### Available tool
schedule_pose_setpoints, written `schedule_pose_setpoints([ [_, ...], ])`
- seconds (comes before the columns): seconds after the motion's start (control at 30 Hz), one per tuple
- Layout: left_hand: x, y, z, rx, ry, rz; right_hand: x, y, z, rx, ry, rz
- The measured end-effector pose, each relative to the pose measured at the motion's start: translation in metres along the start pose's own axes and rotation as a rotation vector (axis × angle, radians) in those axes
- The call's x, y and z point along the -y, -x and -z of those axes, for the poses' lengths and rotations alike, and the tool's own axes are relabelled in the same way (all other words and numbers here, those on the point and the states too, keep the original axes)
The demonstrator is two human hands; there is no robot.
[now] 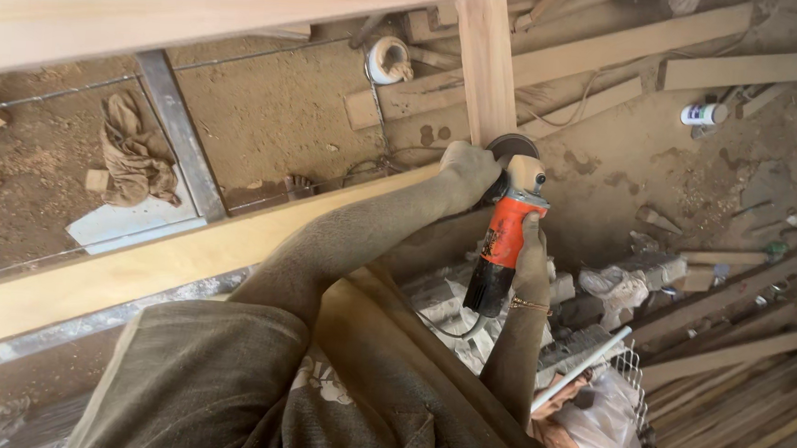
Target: The person uses an angle grinder with a sanding disc to smooth the surfaces and edges of a wooden frame resting on a metal workbench. The person moves the tool along the frame's length and corners, then sets the tool down.
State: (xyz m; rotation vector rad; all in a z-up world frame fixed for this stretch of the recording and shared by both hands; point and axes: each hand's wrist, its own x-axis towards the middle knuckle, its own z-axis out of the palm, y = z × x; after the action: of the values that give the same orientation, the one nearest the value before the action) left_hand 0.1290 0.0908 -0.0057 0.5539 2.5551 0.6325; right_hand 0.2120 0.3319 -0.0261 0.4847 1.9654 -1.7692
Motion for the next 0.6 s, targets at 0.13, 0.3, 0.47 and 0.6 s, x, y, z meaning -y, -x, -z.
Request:
schedule_pose_setpoints([
  [0.13, 0.041, -0.038, 0.024, -0.041, -0.115, 0.031, 0.026, -0.057, -0.022, 0.037, -0.032, 0.046],
  [0.3, 0.113, -0.079, 0.060, -0.200, -0.115, 0.142, 0.066, -0.150, -0.063, 0.164, -0.095, 0.028],
  [0.47, 0.181, -0.066, 0.113, -0.247, -0.091, 0.289, 0.123, -0.204, -0.137, 0.279, 0.012, 0.046],
  [0.6, 0.233, -0.005, 0.136, -0.285, -0.047, 0.363, 0.144, -0.194, -0.224, 0.286, 0.218, 0.079],
])
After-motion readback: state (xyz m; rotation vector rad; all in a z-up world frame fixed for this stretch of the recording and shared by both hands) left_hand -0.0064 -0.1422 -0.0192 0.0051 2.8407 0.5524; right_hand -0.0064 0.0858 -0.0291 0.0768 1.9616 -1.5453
